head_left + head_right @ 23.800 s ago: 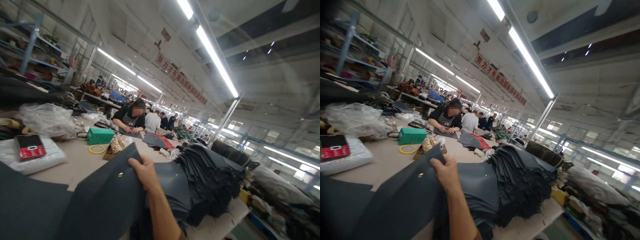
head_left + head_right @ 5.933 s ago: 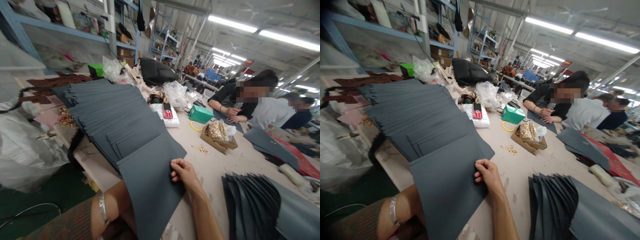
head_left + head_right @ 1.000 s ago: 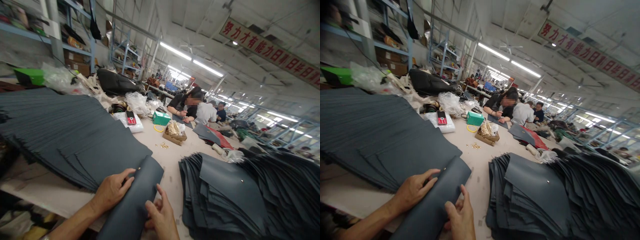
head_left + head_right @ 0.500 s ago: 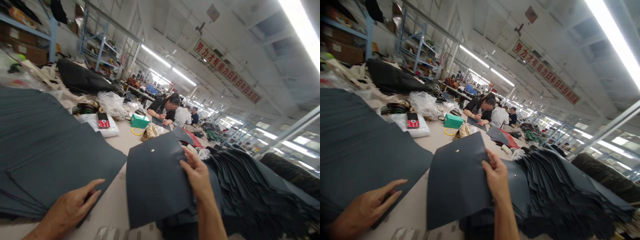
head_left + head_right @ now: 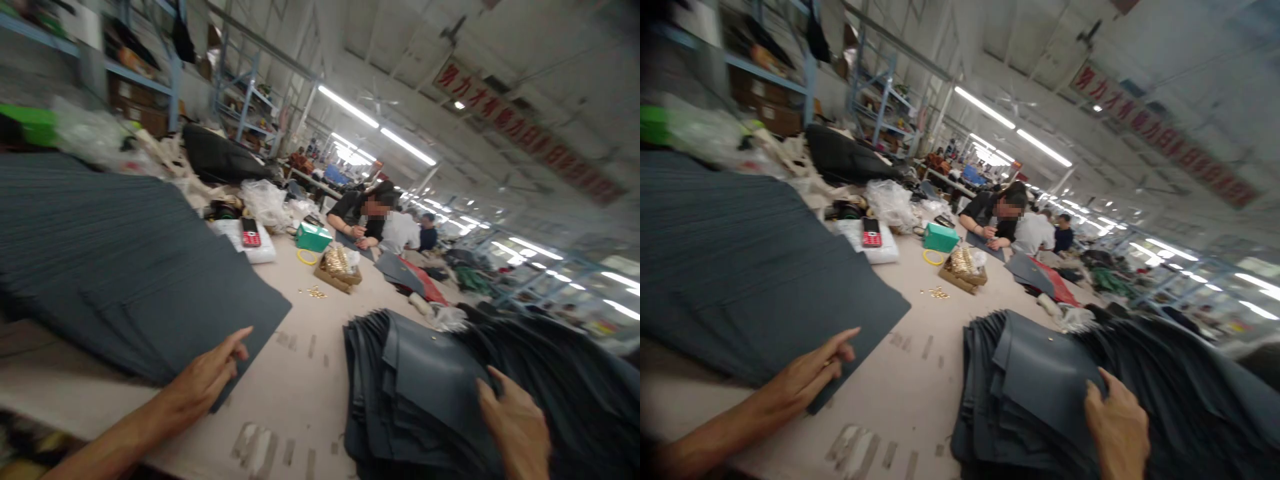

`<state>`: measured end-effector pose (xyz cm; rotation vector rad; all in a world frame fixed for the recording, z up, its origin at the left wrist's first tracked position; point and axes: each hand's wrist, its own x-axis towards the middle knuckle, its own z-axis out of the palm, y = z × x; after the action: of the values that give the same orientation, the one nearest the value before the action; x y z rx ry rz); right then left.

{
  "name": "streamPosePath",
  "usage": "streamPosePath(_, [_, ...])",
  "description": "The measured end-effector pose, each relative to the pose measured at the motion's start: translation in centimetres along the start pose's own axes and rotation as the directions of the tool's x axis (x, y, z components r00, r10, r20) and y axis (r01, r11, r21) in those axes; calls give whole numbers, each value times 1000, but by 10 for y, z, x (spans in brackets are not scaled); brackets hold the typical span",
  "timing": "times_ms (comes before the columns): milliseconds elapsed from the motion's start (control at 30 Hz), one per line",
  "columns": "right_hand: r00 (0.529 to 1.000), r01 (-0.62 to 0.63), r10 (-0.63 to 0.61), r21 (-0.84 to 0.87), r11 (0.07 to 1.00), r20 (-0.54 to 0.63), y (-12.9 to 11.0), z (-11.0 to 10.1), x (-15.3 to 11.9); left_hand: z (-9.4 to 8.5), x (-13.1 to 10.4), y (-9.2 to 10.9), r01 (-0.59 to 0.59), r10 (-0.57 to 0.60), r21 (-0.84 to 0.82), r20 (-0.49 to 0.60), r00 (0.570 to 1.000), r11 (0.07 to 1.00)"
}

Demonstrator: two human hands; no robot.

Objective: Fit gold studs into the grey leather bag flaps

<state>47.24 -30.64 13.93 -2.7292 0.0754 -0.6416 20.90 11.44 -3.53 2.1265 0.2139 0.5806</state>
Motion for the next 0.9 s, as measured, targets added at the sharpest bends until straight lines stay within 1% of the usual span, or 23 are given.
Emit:
streamPosePath(33, [1000,-4,4,-11,1000,11,-12,4,-13,1,-2,5,4,-4,-49,11,1000,999])
streamPosePath(67, [999,-9,7,41,999,44,-27,9,-27,2,-4,9,-7,9,-102,18,1000,995])
streamPosePath(100, [996,2,-14,125,992,89,-44,15,-44,3,-6,13,-22,25,-148,21,999,989])
streamPosePath(133, [976,47,-97,248,968,193,-63,23,-64,4,-8,16,-37,40,-186,15,999,982])
streamPosePath(167, [931,90,-218,395,914,293,-83,31,-86,4,-10,20,-45,48,-218,10,999,975])
streamPosePath(200, [866,100,-338,536,839,368,-103,40,-110,3,-13,24,-50,54,-244,8,999,968])
streamPosePath(233, [783,89,-448,634,768,433,-123,49,-134,2,-15,29,-53,57,-268,7,998,962])
streamPosePath(267, [705,70,-530,697,714,472,-143,57,-158,0,-18,33,-54,59,-290,7,998,956])
streamPosePath(333, [571,67,-670,787,613,473,-179,72,-200,-6,-22,41,-68,75,-319,11,997,945])
streamPosePath(400, [460,89,-779,851,518,426,-208,80,-232,-11,-26,44,-91,99,-321,10,995,943])
streamPosePath(433, [418,96,-816,874,477,399,-220,82,-243,-13,-27,44,-104,112,-312,9,994,944])
streamPosePath(467, [391,95,-839,890,446,378,-229,83,-252,-15,-29,43,-117,125,-299,7,992,947])
streamPosePath(533, [367,72,-852,901,427,374,-242,83,-264,-18,-32,38,-135,141,-275,1,990,952])
streamPosePath(633, [364,18,-828,886,463,426,-250,86,-271,-21,-35,31,-166,170,-257,-4,985,952])
streamPosePath(733, [355,-17,-804,863,504,477,-254,91,-272,-22,-36,26,-184,191,-238,5,982,954])
streamPosePath(833, [337,-32,-788,843,537,515,-257,96,-273,-23,-36,23,-167,176,-192,32,984,967])
streamPosePath(900, [345,-24,-777,832,554,527,-258,101,-274,-23,-36,22,-142,153,-157,59,986,977])
